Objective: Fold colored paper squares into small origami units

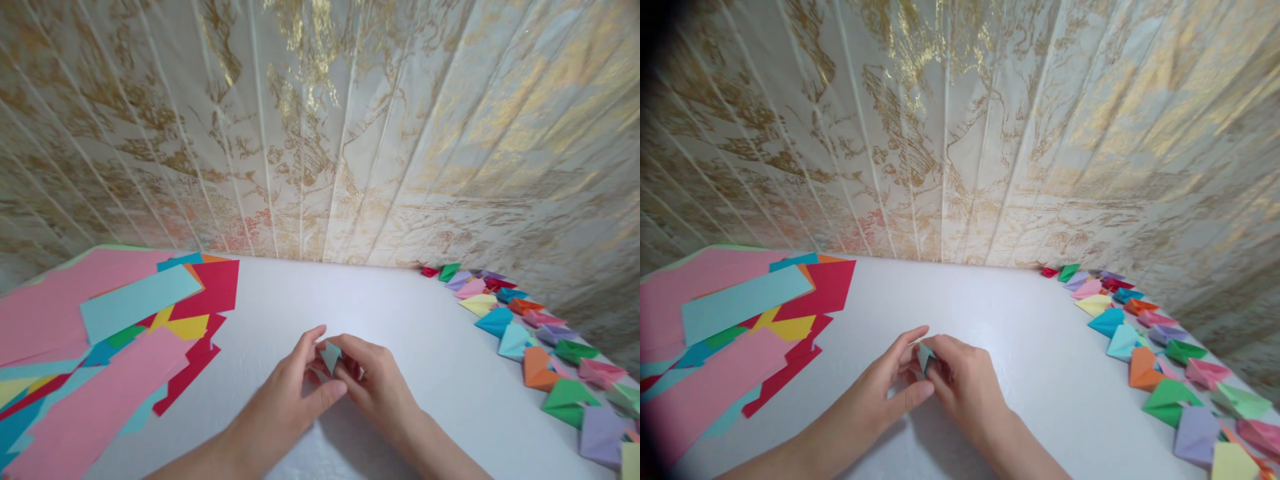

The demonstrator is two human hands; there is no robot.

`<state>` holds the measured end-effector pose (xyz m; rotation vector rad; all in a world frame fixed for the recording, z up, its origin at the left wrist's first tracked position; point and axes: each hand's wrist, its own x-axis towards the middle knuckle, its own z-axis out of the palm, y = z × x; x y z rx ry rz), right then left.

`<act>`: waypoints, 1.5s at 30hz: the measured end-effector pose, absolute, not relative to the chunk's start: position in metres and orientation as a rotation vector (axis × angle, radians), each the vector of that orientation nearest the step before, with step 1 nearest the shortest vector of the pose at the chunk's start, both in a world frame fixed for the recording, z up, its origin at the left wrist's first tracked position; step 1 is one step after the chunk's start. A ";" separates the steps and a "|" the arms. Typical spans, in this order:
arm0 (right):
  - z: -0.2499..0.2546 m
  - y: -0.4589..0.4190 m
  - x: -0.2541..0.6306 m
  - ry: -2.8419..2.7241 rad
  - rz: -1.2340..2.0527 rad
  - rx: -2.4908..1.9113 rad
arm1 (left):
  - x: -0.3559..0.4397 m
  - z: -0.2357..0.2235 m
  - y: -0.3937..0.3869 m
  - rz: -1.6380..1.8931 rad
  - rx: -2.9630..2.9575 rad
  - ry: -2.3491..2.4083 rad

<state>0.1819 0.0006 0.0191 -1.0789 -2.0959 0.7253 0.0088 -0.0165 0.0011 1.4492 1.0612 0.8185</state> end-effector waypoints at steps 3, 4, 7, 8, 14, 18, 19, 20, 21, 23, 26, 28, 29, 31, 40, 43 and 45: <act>0.015 0.002 0.185 -2.054 0.698 -0.974 | 0.008 -0.004 -0.015 0.863 1.423 1.091; 0.014 0.002 0.186 -2.025 0.709 -0.950 | 0.007 -0.004 -0.016 0.871 1.438 1.099; 0.011 0.002 0.186 -1.940 0.771 -0.899 | 0.004 -0.001 -0.016 0.873 1.507 1.084; 0.011 0.002 0.185 -1.924 0.791 -0.881 | 0.003 0.001 -0.016 0.873 1.517 1.074; 0.008 0.003 0.186 -1.946 0.738 -0.796 | 0.003 0.007 -0.018 0.895 1.428 1.009; 0.008 0.001 0.187 -2.031 0.672 -0.759 | 0.003 0.011 -0.019 0.914 1.370 1.013; 0.008 0.001 0.186 -2.035 0.684 -0.756 | 0.003 0.012 -0.018 0.932 1.348 1.027; 0.009 0.000 0.186 -2.025 0.707 -0.758 | 0.003 0.012 -0.018 0.952 1.336 1.046; 0.009 -0.001 0.185 -2.002 0.735 -0.764 | 0.003 0.011 -0.016 0.969 1.338 1.069; 0.010 -0.001 0.184 -1.915 0.796 -0.790 | 0.002 0.011 -0.013 0.985 1.393 1.121; 0.009 0.001 0.182 -1.790 0.870 -0.877 | -0.001 0.009 -0.009 0.988 1.560 1.187; 0.008 0.002 0.181 -1.760 0.916 -0.943 | -0.002 0.007 -0.008 0.994 1.673 1.197; 0.007 0.003 0.181 -1.756 0.939 -0.967 | -0.002 0.006 -0.008 0.996 1.720 1.196; 0.006 0.004 0.180 -1.744 0.981 -0.996 | -0.003 0.005 -0.008 0.991 1.788 1.192; 0.001 0.004 0.180 -1.647 1.095 -1.035 | -0.004 0.005 -0.009 0.922 1.730 1.208; 0.002 0.003 0.182 -1.737 1.046 -0.941 | -0.005 0.004 -0.007 0.906 1.681 1.235; 0.004 0.004 0.184 -1.905 0.955 -0.863 | -0.006 0.004 -0.005 0.904 1.676 1.251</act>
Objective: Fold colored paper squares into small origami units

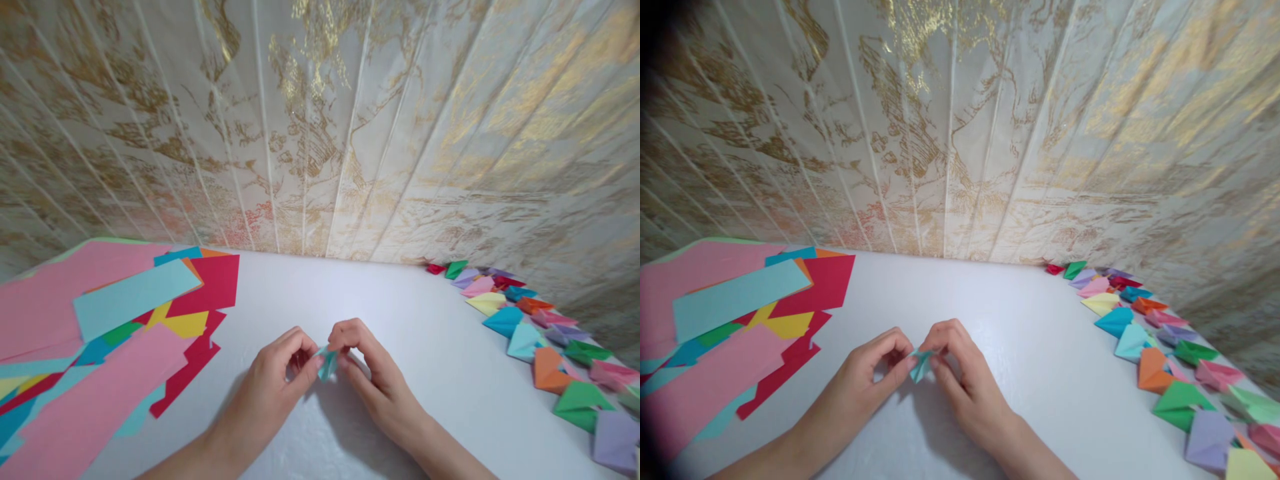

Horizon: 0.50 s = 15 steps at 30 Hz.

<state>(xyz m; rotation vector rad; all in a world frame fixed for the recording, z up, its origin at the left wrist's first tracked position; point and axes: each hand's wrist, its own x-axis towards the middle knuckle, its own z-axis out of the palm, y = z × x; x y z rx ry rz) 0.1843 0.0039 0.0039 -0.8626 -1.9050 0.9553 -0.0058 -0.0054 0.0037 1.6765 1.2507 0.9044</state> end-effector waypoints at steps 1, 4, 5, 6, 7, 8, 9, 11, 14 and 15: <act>0.005 0.004 0.186 -2.000 0.887 -0.836 | -0.006 0.004 -0.005 0.904 1.678 1.259; 0.007 0.006 0.190 -2.205 0.666 -0.814 | -0.006 0.004 -0.005 0.910 1.707 1.266; 0.007 0.007 0.191 -2.241 0.612 -0.813 | -0.006 0.005 -0.006 0.913 1.725 1.262; 0.007 0.007 0.191 -2.266 0.573 -0.812 | -0.006 0.006 -0.006 0.918 1.747 1.255; 0.006 0.007 0.192 -2.286 0.546 -0.813 | -0.006 0.006 -0.007 0.923 1.767 1.246; 0.006 0.007 0.192 -2.301 0.527 -0.817 | -0.005 0.007 -0.007 0.928 1.784 1.240; 0.005 0.007 0.192 -2.312 0.514 -0.825 | -0.005 0.008 -0.008 0.928 1.799 1.236; 0.005 0.007 0.192 -2.327 0.506 -0.850 | -0.005 0.008 -0.007 0.926 1.811 1.230; 0.006 0.008 0.192 -2.341 0.533 -0.865 | -0.005 0.008 -0.007 0.915 1.810 1.219; 0.007 0.008 0.192 -2.350 0.552 -0.849 | -0.005 0.008 -0.007 0.913 1.809 1.218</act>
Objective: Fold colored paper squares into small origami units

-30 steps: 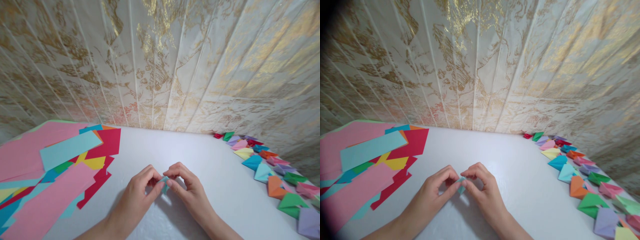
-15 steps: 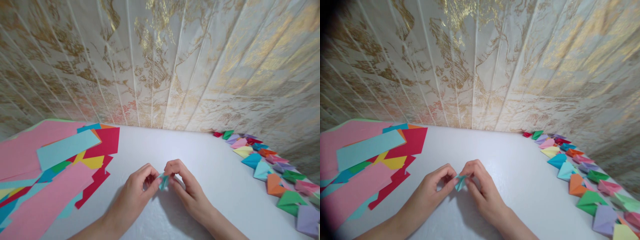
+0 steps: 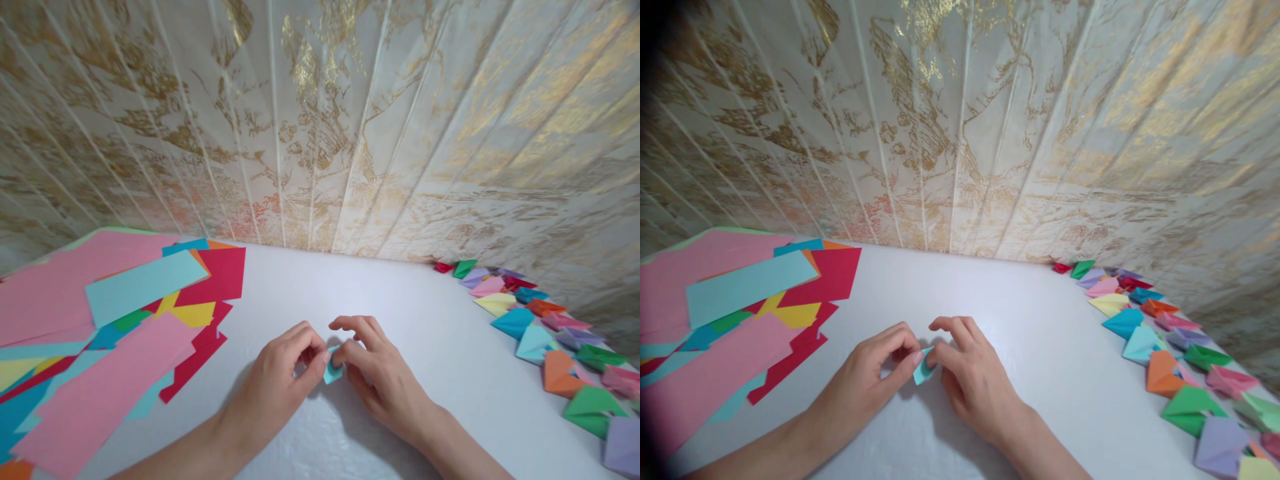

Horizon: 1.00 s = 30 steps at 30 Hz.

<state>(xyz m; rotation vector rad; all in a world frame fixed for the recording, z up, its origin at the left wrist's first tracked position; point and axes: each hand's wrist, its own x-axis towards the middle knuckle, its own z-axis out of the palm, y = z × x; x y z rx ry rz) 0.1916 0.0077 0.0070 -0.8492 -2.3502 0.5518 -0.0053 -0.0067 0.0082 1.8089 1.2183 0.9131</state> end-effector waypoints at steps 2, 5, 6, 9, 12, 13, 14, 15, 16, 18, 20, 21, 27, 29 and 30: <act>0.009 0.007 0.191 -2.354 0.598 -0.805 | -0.006 0.008 -0.007 0.918 1.815 1.216; 0.012 0.006 0.190 -2.298 0.679 -0.799 | -0.006 0.007 -0.008 0.926 1.817 1.218; 0.012 0.006 0.189 -2.277 0.705 -0.808 | -0.006 0.007 -0.008 0.926 1.814 1.221; 0.013 0.005 0.188 -2.267 0.759 -0.807 | -0.006 0.007 -0.007 0.933 1.796 1.218; 0.011 0.005 0.188 -2.236 0.719 -0.782 | -0.006 0.008 -0.007 0.959 1.784 1.203; 0.010 0.005 0.188 -2.198 0.693 -0.786 | -0.006 0.008 -0.008 0.972 1.785 1.193; 0.009 0.006 0.188 -2.149 0.671 -0.802 | -0.006 0.007 -0.008 0.987 1.790 1.181; 0.008 0.006 0.188 -2.098 0.655 -0.823 | -0.005 0.007 -0.009 1.000 1.798 1.164; 0.007 0.006 0.188 -2.061 0.642 -0.841 | -0.005 0.006 -0.010 1.013 1.811 1.143; 0.007 0.005 0.188 -2.043 0.592 -0.848 | -0.004 0.005 -0.013 1.035 1.817 1.118; 0.008 0.004 0.188 -2.072 0.480 -0.818 | -0.004 0.005 -0.015 1.060 1.732 1.140; 0.009 0.003 0.187 -2.083 0.411 -0.803 | -0.003 0.005 -0.016 1.063 1.646 1.152; 0.011 0.001 0.187 -2.148 0.214 -0.771 | 0.001 0.010 -0.011 0.895 1.159 0.997; 0.010 0.001 0.186 -2.152 0.247 -0.796 | 0.002 0.008 -0.009 0.915 1.125 0.945; 0.010 0.001 0.186 -2.143 0.283 -0.812 | 0.002 0.007 -0.009 0.935 1.116 0.945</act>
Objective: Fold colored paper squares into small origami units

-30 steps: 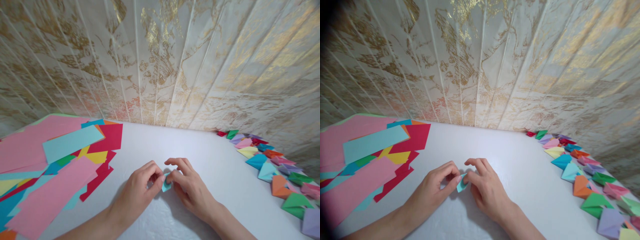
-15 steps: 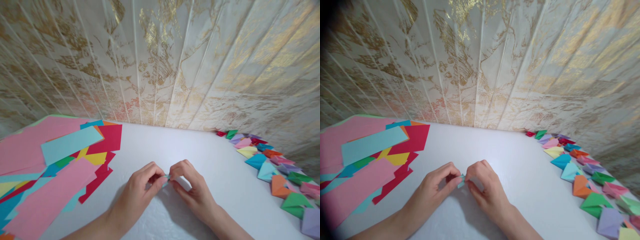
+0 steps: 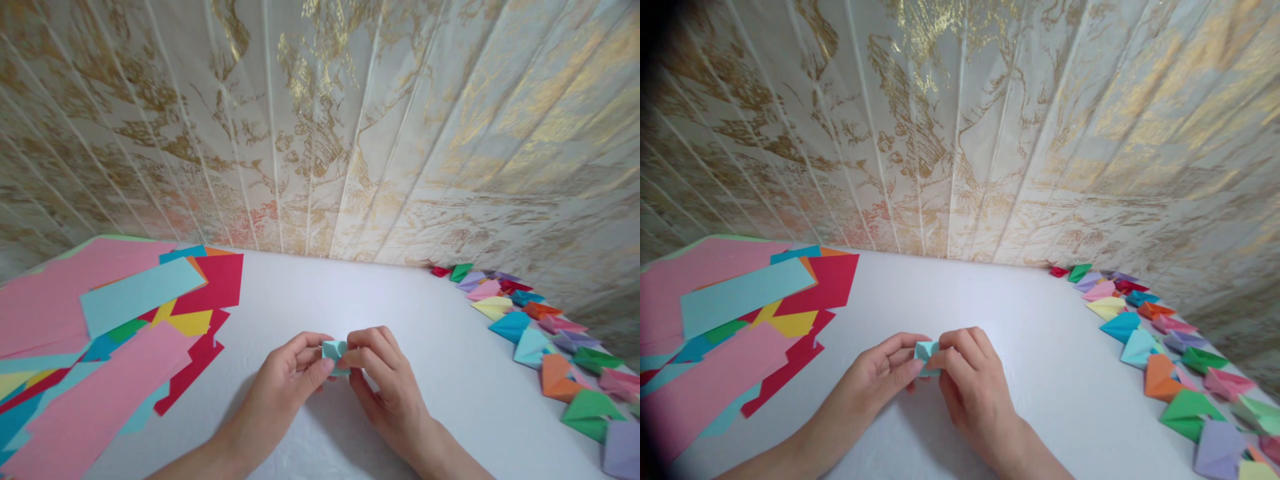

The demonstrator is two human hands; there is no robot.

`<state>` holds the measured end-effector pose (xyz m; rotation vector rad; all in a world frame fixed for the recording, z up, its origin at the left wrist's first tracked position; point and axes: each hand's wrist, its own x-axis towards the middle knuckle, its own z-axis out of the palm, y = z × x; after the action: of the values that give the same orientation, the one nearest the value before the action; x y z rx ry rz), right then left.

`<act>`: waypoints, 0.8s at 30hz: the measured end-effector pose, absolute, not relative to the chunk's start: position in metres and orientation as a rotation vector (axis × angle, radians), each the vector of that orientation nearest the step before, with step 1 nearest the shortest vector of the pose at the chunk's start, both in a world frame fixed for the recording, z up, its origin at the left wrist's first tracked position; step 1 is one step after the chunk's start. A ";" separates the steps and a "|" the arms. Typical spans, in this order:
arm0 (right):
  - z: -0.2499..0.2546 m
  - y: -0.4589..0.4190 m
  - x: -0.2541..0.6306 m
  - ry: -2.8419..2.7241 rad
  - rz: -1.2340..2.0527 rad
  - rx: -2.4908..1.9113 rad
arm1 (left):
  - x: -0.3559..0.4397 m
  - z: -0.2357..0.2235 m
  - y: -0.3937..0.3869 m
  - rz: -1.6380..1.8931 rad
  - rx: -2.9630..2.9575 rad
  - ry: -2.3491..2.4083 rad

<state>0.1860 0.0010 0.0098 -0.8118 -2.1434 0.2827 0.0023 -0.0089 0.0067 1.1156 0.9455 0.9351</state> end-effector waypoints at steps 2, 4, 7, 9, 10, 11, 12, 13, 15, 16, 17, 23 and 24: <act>0.009 0.001 0.185 -2.100 0.379 -0.851 | 0.002 0.004 -0.009 0.959 1.104 0.985; 0.009 -0.001 0.184 -2.040 0.474 -0.897 | 0.001 0.002 -0.010 0.954 1.103 1.035; 0.009 -0.002 0.182 -1.985 0.562 -0.955 | 0.000 0.002 -0.011 0.949 1.148 1.067; 0.010 -0.003 0.180 -1.971 0.606 -0.979 | 0.000 0.002 -0.012 0.967 1.201 1.069; 0.010 -0.003 0.179 -1.964 0.629 -0.991 | 0.000 0.002 -0.012 0.971 1.223 1.072; 0.011 -0.003 0.178 -1.959 0.652 -1.004 | 0.000 0.003 -0.013 0.972 1.237 1.082; 0.011 -0.003 0.178 -1.957 0.675 -1.015 | 0.000 0.003 -0.013 0.971 1.248 1.097; 0.012 -0.003 0.177 -1.955 0.696 -1.027 | 0.000 0.003 -0.013 0.971 1.260 1.113; 0.012 -0.003 0.177 -1.956 0.729 -1.044 | 0.000 0.003 -0.013 0.969 1.291 1.144; 0.012 -0.003 0.177 -1.959 0.736 -1.052 | 0.000 0.003 -0.013 0.969 1.308 1.154; 0.013 -0.003 0.177 -1.964 0.739 -1.061 | 0.000 0.003 -0.013 0.967 1.324 1.159; 0.015 -0.003 0.179 -2.003 0.787 -1.061 | -0.002 0.005 -0.013 0.959 1.417 1.189; 0.015 -0.003 0.179 -2.000 0.813 -1.055 | -0.002 0.006 -0.013 0.957 1.436 1.191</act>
<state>0.1790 -0.0028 0.0152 -1.0548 -2.0004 0.8131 -0.0023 -0.0131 0.0058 1.4365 1.1914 0.9567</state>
